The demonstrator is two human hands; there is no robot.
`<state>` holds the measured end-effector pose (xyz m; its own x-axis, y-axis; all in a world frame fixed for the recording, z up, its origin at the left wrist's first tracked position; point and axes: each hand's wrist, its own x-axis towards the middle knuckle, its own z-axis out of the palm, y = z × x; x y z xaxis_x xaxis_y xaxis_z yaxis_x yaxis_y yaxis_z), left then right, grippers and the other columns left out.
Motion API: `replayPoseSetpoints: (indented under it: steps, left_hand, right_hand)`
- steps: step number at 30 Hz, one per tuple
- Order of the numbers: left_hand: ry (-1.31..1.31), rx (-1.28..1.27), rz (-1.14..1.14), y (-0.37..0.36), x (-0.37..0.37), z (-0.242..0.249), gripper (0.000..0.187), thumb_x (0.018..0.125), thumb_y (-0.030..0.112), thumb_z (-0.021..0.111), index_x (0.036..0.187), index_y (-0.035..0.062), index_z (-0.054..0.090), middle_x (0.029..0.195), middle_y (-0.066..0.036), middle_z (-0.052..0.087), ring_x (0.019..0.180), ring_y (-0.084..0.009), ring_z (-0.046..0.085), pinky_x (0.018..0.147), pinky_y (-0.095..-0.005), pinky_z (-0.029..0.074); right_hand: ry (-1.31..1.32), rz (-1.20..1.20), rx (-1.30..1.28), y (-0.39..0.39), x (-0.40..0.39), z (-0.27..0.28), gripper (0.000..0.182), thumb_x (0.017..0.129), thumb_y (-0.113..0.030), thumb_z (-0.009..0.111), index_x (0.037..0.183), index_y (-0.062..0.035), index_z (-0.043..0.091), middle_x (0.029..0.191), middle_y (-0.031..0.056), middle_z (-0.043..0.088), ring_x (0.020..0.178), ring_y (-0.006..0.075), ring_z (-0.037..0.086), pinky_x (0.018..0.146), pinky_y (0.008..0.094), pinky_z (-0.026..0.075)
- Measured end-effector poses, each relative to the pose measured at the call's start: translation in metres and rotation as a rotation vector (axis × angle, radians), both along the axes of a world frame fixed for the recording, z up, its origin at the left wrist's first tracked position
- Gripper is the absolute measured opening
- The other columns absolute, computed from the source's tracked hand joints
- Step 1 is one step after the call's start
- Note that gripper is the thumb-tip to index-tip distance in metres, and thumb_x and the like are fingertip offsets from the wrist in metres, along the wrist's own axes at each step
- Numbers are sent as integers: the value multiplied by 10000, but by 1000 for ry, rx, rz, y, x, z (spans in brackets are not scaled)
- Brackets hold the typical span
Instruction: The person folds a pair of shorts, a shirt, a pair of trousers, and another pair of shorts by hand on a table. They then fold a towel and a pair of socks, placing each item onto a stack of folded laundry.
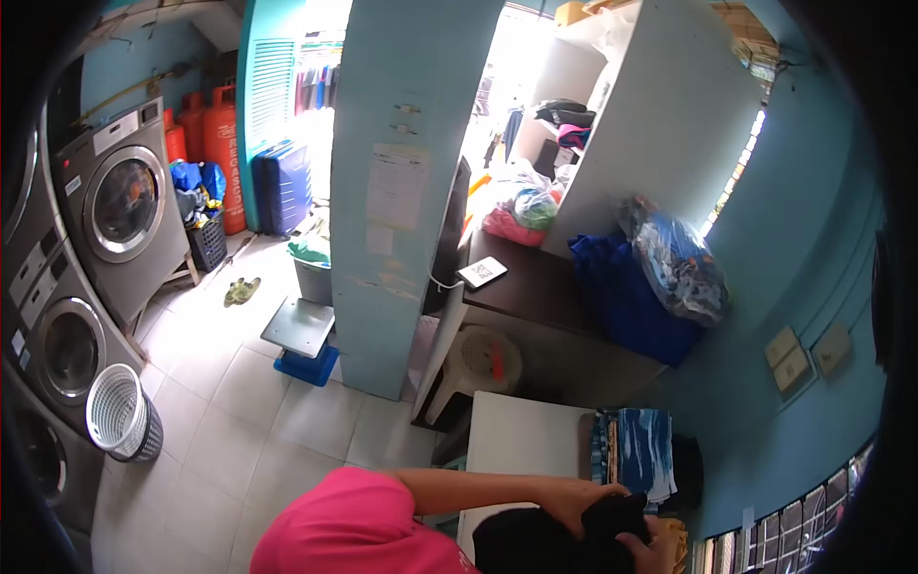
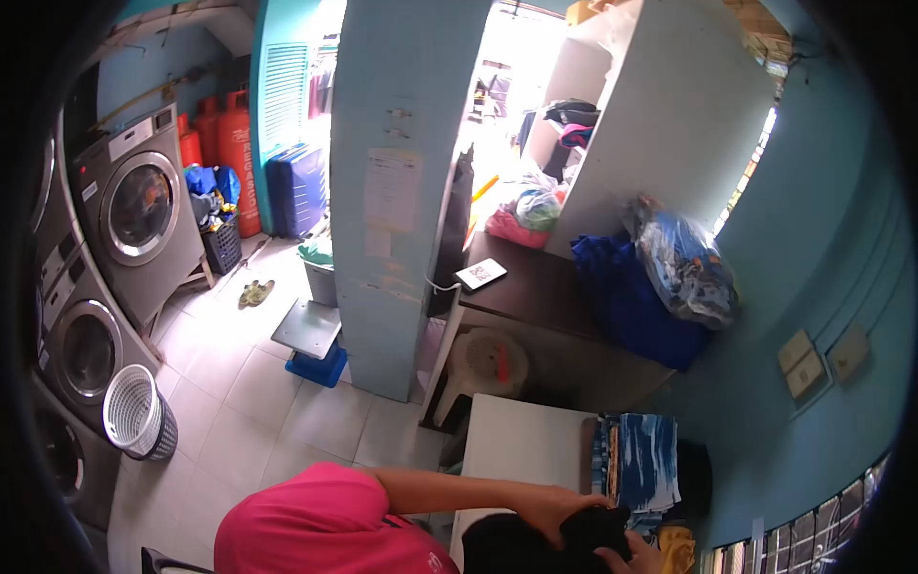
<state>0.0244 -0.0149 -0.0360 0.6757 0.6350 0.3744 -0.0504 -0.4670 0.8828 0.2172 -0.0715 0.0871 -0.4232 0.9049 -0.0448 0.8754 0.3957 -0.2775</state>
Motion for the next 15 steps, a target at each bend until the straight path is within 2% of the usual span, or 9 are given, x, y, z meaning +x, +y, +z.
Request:
replayPoseSetpoints:
  steps: [3,5,7,8,9,10,11,13,15]
  left_hand:
    - [43,0,-54,34,48,-20,476,627,105,707,1051,38,500,1032,-155,547,957,-290,539,807,-357,420]
    - [0,39,-92,49,81,-16,428,633,111,701,1010,33,515,966,-148,567,916,-303,551,794,-364,426]
    - [-48,218,7,54,113,0,384,649,112,675,990,40,513,944,-138,542,920,-305,531,794,-362,421]
    - [-159,377,3,57,126,7,359,654,110,664,973,46,513,941,-137,527,928,-305,518,791,-362,418]
    - [-280,513,-16,57,137,15,334,659,108,652,957,52,512,937,-135,512,936,-306,506,788,-362,414]
    - [-226,542,-57,60,145,16,346,637,82,647,957,56,518,976,-144,496,984,-303,480,799,-362,407]
    - [-157,650,-101,61,149,18,338,618,33,629,939,57,525,979,-145,499,974,-316,480,801,-364,405]
    - [-283,660,-135,55,161,-6,224,653,-18,551,863,54,527,1008,-131,514,963,-317,484,812,-373,383]
    - [-213,703,-268,44,164,-34,197,646,24,561,833,70,518,989,-119,524,962,-292,490,811,-373,376]
  right_hand:
    - [-67,85,216,10,45,-15,363,786,-329,594,1028,-59,588,864,187,615,840,325,587,701,379,452]
    - [-17,69,528,9,80,-24,304,778,-250,615,1011,-57,597,896,173,614,838,323,588,691,373,467]
    - [-310,-53,651,-14,105,-16,270,781,-199,617,1005,-49,600,958,148,610,841,311,592,689,363,477]
    - [-417,34,799,-23,129,-21,270,794,-227,609,994,-45,606,1017,135,599,803,294,601,676,364,487]
    - [-176,-82,669,-40,110,-3,234,821,-226,586,976,-54,616,986,126,617,723,283,606,664,353,490]
    - [-390,-70,665,-55,129,-16,358,663,-52,649,1008,-65,553,979,146,552,786,314,575,580,387,433]
    - [-479,14,778,-67,111,-13,296,707,-67,581,1000,-93,555,949,129,546,674,267,547,508,352,415]
    - [-482,-76,742,-89,79,-24,265,697,-88,577,954,-150,553,914,97,537,640,210,523,500,308,406]
    - [-539,-112,651,-108,73,-65,278,701,-110,563,969,-179,544,882,30,507,625,130,478,509,258,401]
